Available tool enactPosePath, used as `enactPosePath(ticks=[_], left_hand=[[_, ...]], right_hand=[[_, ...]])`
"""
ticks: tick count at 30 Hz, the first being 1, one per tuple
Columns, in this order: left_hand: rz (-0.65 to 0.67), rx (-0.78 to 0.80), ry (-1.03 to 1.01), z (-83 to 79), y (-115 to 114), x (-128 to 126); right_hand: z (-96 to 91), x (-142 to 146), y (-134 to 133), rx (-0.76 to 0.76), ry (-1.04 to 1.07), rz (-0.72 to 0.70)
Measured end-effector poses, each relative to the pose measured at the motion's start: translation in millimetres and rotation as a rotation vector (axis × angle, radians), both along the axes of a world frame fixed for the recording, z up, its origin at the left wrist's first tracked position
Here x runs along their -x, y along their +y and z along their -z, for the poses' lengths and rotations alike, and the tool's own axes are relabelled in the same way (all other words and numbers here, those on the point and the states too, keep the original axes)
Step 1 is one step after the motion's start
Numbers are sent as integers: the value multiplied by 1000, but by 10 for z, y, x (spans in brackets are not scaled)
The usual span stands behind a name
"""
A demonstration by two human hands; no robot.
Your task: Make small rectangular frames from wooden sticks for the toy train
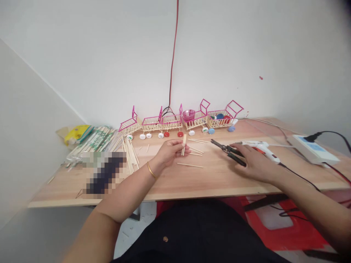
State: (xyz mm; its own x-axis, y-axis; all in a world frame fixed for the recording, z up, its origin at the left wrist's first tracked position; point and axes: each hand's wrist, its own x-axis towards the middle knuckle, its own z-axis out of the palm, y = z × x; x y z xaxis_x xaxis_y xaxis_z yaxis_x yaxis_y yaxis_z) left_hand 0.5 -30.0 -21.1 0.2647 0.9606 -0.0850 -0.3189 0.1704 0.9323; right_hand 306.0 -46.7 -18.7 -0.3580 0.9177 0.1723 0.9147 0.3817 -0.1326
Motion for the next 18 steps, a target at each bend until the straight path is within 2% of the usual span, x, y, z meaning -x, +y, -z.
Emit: enactPosePath(ticks=[4, 8, 18], left_hand=[[19, -79, 74, -40, -74, -73], [36, -168, 126, -75, -127, -104], [103, -332, 292, -88, -166, -96]], right_hand=[[-74, 141, -16, 49, 223, -165], [-120, 356, 17, 120, 344, -364], [-191, 637, 53, 134, 406, -446]])
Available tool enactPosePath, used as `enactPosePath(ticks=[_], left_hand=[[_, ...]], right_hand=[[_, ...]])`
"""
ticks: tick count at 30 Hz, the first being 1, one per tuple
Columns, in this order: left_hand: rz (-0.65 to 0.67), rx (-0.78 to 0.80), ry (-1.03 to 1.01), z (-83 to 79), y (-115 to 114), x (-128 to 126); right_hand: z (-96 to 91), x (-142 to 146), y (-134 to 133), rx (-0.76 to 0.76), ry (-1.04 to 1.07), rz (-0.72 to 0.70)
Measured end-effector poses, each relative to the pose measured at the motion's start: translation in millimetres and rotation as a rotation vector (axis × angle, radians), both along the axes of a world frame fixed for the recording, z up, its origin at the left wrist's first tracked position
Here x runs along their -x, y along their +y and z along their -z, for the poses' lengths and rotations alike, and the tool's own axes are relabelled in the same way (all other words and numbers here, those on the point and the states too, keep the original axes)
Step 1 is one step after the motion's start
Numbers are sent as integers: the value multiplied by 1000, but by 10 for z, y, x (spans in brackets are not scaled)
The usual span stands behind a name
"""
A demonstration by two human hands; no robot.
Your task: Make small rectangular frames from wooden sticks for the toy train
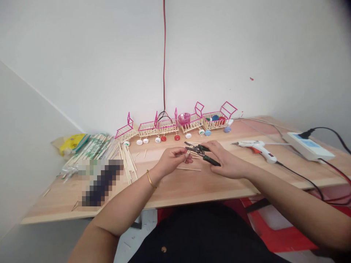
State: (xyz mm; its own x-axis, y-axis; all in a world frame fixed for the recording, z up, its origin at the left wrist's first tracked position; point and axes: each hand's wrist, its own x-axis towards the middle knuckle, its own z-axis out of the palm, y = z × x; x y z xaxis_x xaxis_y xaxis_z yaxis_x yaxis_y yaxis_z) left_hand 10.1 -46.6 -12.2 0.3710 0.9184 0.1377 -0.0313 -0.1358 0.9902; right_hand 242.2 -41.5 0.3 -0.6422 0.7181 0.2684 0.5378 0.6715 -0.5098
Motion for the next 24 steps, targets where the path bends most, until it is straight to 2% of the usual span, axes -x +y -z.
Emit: enactPosePath(ticks=[12, 24], left_hand=[[27, -99, 104, 48, 7, 14], [58, -37, 74, 86, 31, 1]], right_hand=[[-35, 42, -27, -16, -19, -8], [19, 7, -2, 16, -1, -17]])
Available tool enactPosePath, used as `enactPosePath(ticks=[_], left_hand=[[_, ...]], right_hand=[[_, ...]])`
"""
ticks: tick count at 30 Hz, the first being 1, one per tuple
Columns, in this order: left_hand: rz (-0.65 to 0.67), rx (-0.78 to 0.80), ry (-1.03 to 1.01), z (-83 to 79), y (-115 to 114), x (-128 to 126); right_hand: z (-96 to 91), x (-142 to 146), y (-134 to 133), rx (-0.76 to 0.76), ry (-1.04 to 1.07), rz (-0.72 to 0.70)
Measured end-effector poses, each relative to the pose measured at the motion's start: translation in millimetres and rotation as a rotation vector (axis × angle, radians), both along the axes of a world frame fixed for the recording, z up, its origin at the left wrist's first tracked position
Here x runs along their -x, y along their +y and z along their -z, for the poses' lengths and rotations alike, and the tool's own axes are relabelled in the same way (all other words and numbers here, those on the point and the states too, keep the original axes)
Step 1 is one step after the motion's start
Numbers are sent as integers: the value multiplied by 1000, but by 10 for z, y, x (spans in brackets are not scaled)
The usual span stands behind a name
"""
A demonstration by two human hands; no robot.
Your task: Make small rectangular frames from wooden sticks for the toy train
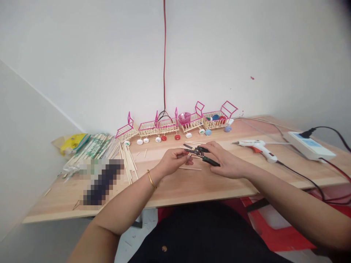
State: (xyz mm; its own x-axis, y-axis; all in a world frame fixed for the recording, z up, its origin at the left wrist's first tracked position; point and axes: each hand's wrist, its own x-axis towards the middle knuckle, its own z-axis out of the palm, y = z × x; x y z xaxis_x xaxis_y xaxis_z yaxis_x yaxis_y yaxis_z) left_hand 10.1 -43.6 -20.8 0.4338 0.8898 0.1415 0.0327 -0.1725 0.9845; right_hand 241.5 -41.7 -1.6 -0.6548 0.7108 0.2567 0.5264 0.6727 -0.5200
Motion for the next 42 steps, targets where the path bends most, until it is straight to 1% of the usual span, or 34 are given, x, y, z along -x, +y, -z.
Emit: enactPosePath(ticks=[5, 7, 10, 12, 13, 15, 17, 18, 20, 22, 24, 25, 27, 28, 30, 32, 33, 34, 36, 38, 40, 42], left_hand=[[61, 150, -107, -29, -18, 8], [80, 179, -136, -47, -17, 22], [23, 203, -184, -66, 8, 48], [-38, 231, -229, -68, 33, 60], [-60, 244, -247, -67, 44, 63], [-74, 258, -261, -59, 58, 60], [-74, 248, -242, -48, 56, 46], [-74, 228, -222, -42, 50, 36], [-79, 149, -160, -33, 31, 17], [-86, 32, -87, -33, 9, 3], [-85, -99, 3, -45, -13, -3], [-85, -164, 52, -55, -22, -3], [-90, -307, 182, -74, -35, 2], [-98, -383, 258, -81, -38, 7], [-114, -534, 405, -82, -35, 19], [-118, -656, 520, -68, -26, 33], [-111, -697, 560, -58, -21, 40], [-98, -724, 593, -48, -15, 48], [-70, -743, 645, -36, -6, 63], [-76, -715, 640, -38, 3, 77], [-146, -612, 522, -53, 17, 84], [-220, -414, 262, -75, 33, 82]], right_hand=[[27, 17, 27, 18, -14, -5], [26, 12, 41, 6, -11, 4], [14, -65, 77, -52, -22, 55], [20, -169, 108, -94, -90, 149], [34, -231, 123, -101, -150, 219], [88, -358, 146, -75, -294, 377], [173, -465, 156, -29, -414, 499], [221, -505, 157, -14, -458, 540], [307, -549, 151, -8, -511, 576], [345, -543, 135, -36, -507, 577], [303, -484, 103, -121, -415, 541], [252, -436, 81, -180, -333, 519], [107, -306, 25, -293, -122, 428], [27, -227, -4, -321, -20, 388], [-110, -50, -49, -358, 77, 230], [-179, 132, -61, -382, 20, 82], [-185, 217, -54, -395, -48, 37], [-175, 292, -39, -400, -140, 24], [-130, 400, 4, -386, -317, 53], [-85, 445, 44, -333, -380, 105], [-59, 441, 63, -227, -275, 120], [-42, 424, 52, -41, -42, 122]])
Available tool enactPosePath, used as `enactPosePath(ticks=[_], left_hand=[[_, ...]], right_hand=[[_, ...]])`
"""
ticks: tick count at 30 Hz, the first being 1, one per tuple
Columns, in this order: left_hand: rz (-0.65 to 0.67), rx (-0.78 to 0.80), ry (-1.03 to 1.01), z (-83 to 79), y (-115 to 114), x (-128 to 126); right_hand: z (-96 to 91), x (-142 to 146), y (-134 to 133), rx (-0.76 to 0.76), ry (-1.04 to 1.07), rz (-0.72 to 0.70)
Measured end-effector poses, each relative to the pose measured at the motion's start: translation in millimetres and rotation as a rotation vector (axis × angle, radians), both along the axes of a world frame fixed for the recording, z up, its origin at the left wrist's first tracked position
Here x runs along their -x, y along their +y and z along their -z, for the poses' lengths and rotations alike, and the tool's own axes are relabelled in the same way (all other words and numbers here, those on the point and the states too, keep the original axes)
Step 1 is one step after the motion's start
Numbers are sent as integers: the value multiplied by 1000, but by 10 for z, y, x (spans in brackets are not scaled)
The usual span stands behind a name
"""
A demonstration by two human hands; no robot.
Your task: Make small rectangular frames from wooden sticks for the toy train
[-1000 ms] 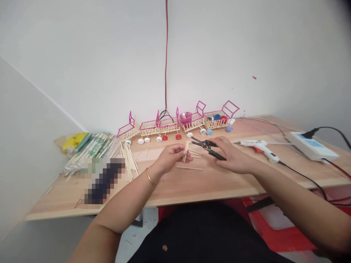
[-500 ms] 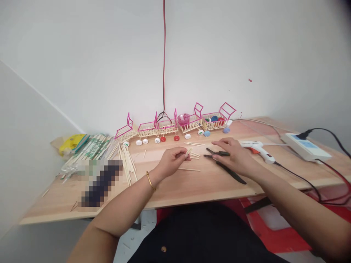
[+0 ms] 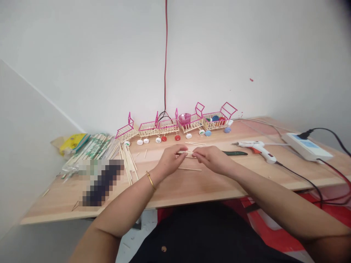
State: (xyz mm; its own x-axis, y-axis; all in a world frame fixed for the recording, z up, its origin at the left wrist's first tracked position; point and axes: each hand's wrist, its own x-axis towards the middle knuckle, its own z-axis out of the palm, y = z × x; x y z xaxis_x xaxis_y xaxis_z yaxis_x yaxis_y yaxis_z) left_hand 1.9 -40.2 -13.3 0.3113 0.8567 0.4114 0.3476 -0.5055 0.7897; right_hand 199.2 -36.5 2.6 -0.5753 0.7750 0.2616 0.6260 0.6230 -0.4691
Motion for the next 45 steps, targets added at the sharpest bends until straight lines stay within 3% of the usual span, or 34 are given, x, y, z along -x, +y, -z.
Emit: enactPosePath(ticks=[3, 5, 8, 11, 13, 16, 18, 20, 24, 29, 45], left_hand=[[66, 252, -444, -25, 12, -29], [137, 333, -574, -25, 4, -62], [117, 343, -595, 3, -20, -102], [55, 271, -479, 32, -26, -96], [59, 205, -335, 37, -19, -74], [68, 93, -100, 38, -10, -53], [75, 41, 19, 52, -6, -58], [83, 27, 81, 84, 2, -74], [41, 15, 147, 180, 42, -92], [33, 7, 221, 269, 86, -78], [53, 64, 242, 292, 65, -84]], right_hand=[[59, 29, -61, 294, 390, -14], [138, 99, -110, 411, 560, -15], [275, 219, -154, 471, 691, 9], [341, 260, -151, 511, 648, -10], [315, 227, -129, 429, 559, -1], [202, 144, -85, 244, 549, 131], [117, 109, -57, 234, 576, 169], [59, 104, -31, 244, 544, 114], [49, 141, 21, 138, 401, 7], [125, 141, 68, 70, 279, 25], [198, 123, 79, -12, 171, 26]])
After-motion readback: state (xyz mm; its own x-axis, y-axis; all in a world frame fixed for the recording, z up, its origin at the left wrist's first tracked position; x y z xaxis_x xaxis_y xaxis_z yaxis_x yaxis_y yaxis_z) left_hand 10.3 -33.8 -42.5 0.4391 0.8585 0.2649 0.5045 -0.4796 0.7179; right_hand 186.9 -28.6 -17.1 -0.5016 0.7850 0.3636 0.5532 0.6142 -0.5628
